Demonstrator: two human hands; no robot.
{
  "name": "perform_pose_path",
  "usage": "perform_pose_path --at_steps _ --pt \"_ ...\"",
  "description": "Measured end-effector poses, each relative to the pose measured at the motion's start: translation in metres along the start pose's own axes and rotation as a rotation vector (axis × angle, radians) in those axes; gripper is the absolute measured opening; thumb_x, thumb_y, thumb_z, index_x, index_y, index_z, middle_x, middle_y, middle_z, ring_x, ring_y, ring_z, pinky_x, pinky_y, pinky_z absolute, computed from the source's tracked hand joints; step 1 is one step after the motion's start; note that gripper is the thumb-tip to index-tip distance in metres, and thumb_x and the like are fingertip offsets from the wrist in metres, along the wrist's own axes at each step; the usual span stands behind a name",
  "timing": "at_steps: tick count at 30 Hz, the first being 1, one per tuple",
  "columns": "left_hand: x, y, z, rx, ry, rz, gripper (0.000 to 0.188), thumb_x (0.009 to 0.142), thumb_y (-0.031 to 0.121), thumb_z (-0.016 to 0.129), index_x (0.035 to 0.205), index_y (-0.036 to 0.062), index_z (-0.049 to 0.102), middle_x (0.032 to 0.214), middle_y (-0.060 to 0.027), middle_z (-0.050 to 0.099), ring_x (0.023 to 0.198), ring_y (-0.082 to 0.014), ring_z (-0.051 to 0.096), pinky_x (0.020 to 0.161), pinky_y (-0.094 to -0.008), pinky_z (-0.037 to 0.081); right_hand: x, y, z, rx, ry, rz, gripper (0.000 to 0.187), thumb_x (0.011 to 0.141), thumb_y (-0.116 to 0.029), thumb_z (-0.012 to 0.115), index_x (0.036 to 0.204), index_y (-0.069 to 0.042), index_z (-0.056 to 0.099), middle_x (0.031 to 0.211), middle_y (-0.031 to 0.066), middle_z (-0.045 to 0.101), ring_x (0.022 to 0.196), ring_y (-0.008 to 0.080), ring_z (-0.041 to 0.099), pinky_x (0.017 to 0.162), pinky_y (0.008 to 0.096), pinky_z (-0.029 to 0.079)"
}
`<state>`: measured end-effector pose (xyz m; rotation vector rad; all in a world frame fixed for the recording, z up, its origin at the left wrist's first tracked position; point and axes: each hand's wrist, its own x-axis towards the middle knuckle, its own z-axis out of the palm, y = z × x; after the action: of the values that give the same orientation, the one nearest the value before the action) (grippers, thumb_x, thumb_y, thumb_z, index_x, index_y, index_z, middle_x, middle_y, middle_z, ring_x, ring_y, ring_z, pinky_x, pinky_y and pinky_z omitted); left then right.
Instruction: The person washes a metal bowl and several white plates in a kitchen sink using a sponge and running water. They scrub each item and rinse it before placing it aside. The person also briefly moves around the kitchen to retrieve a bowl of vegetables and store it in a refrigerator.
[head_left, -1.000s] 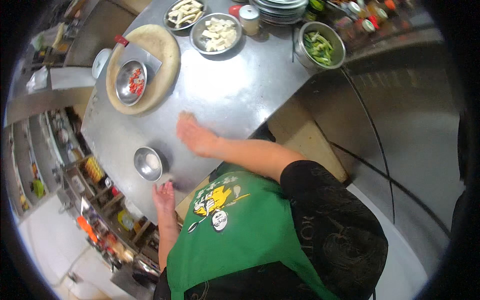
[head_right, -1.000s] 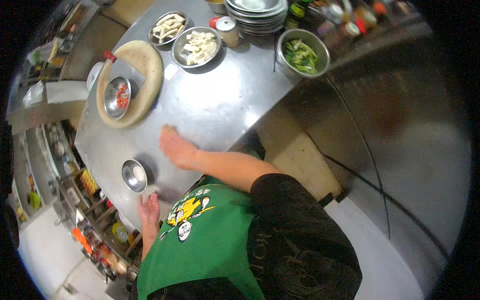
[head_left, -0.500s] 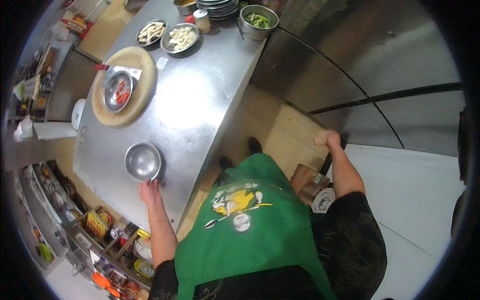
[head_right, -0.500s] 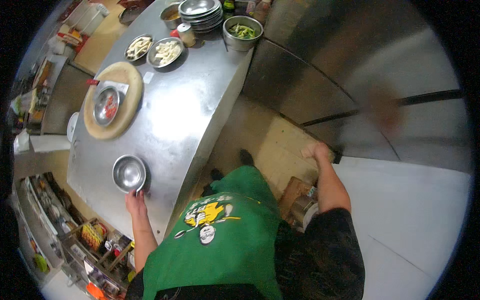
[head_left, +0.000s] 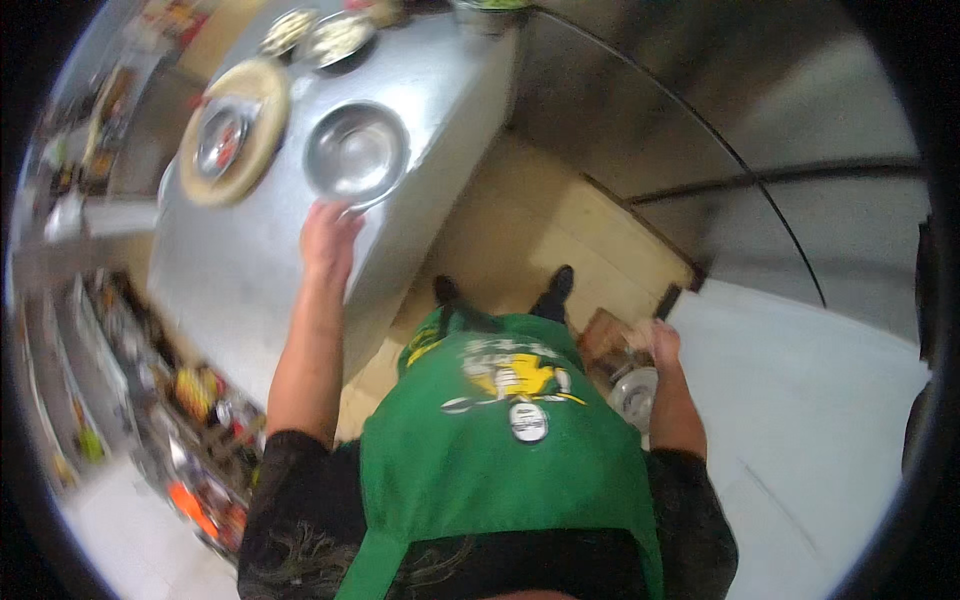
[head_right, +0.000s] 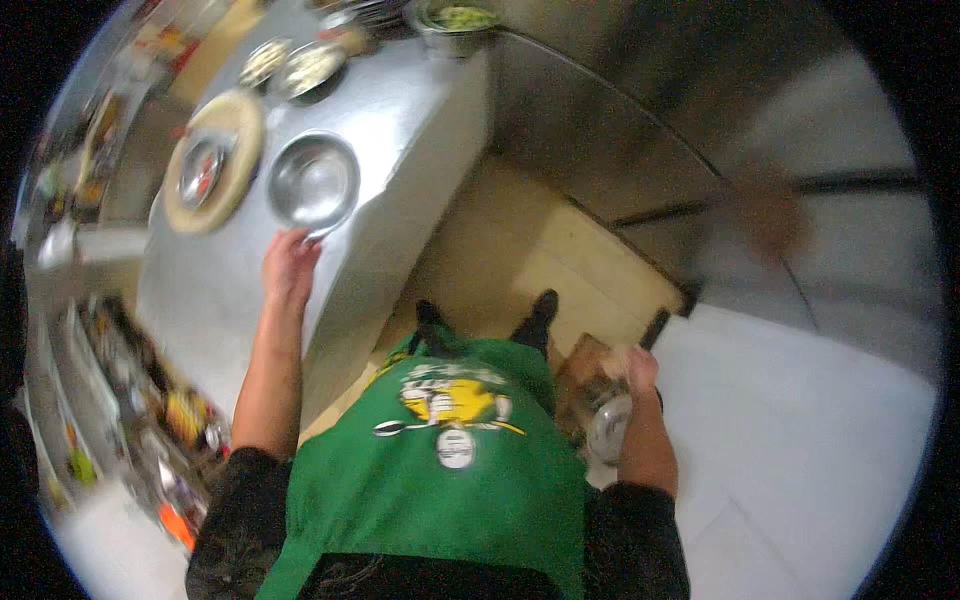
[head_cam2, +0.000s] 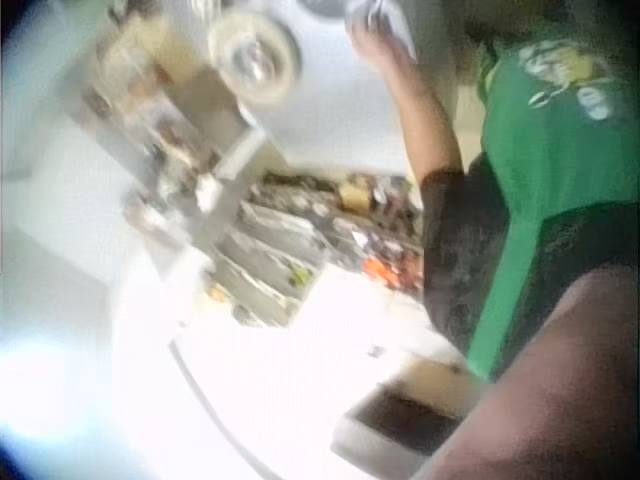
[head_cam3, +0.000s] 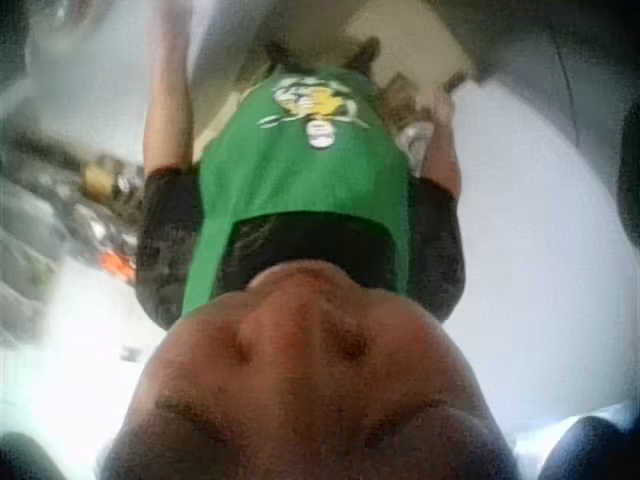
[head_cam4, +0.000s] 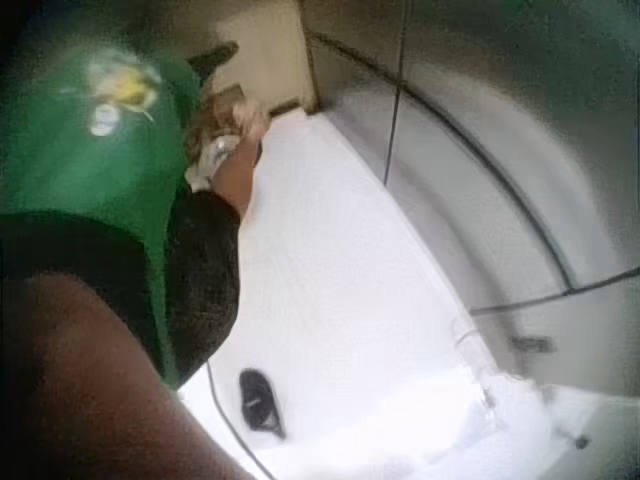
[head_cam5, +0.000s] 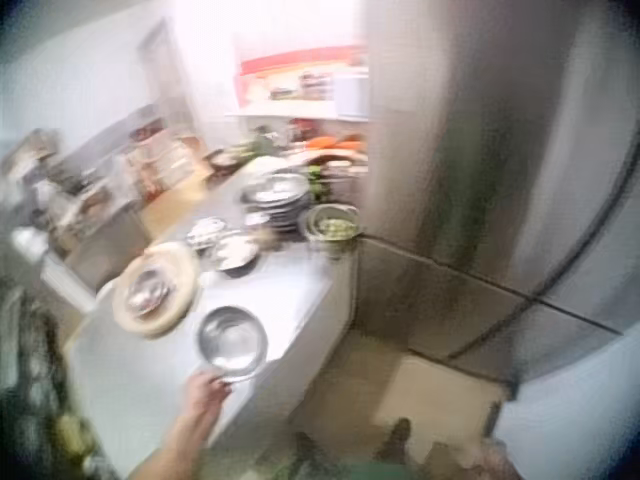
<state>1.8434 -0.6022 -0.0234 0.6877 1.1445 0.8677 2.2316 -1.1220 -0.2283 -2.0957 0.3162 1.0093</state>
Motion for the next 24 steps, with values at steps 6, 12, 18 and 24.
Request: perform_pose_path --at_steps 6,12,18,24 --pt "-0.059 -0.005 -0.019 -0.040 0.027 -0.146 0.013 0.082 0.004 0.051 0.094 0.0026 0.050 0.089 -0.0062 0.056 0.081 -0.0183 0.053 0.071 -0.0291 0.042 0.058 -0.083 0.046 -0.278 -0.009 -0.485 0.046 0.081 -0.028 0.058 0.121 -0.005 0.048 0.101 0.0161 0.060 0.088 0.0270 0.060 0.074 0.0366 0.048" --pt "-0.044 -0.024 0.102 -0.048 0.125 -0.091 0.005 0.084 0.004 0.050 0.087 0.0002 0.048 0.079 -0.0055 0.046 0.068 -0.0164 0.046 0.070 -0.0309 0.043 0.096 -0.222 -0.026 -0.520 0.124 -0.853 0.055 0.083 -0.011 0.053 0.134 -0.015 0.034 0.095 0.0183 0.063 0.080 0.0290 0.062 0.074 0.0379 0.048" --pt "0.115 0.068 0.157 -0.089 0.089 0.045 0.024 0.082 0.003 0.051 0.101 -0.0109 0.045 0.099 -0.0227 0.053 0.080 -0.0309 0.059 0.066 -0.0288 0.052 0.083 -0.308 -0.051 -0.935 0.197 -0.489 0.062 0.083 -0.023 0.051 0.138 -0.017 0.024 0.099 0.0186 0.061 0.088 0.0368 0.059 0.074 0.0438 0.045" --pt "0.250 0.153 0.202 -0.112 0.132 0.114 0.024 0.080 -0.001 0.048 0.100 -0.0094 0.038 0.086 -0.0246 0.053 0.067 -0.0317 0.059 0.051 -0.0293 0.054 0.080 -0.328 -0.053 -1.086 0.227 -0.456 0.061 0.083 -0.021 0.049 0.138 -0.023 0.022 0.102 0.0202 0.060 0.091 0.0357 0.058 0.078 0.0461 0.044"
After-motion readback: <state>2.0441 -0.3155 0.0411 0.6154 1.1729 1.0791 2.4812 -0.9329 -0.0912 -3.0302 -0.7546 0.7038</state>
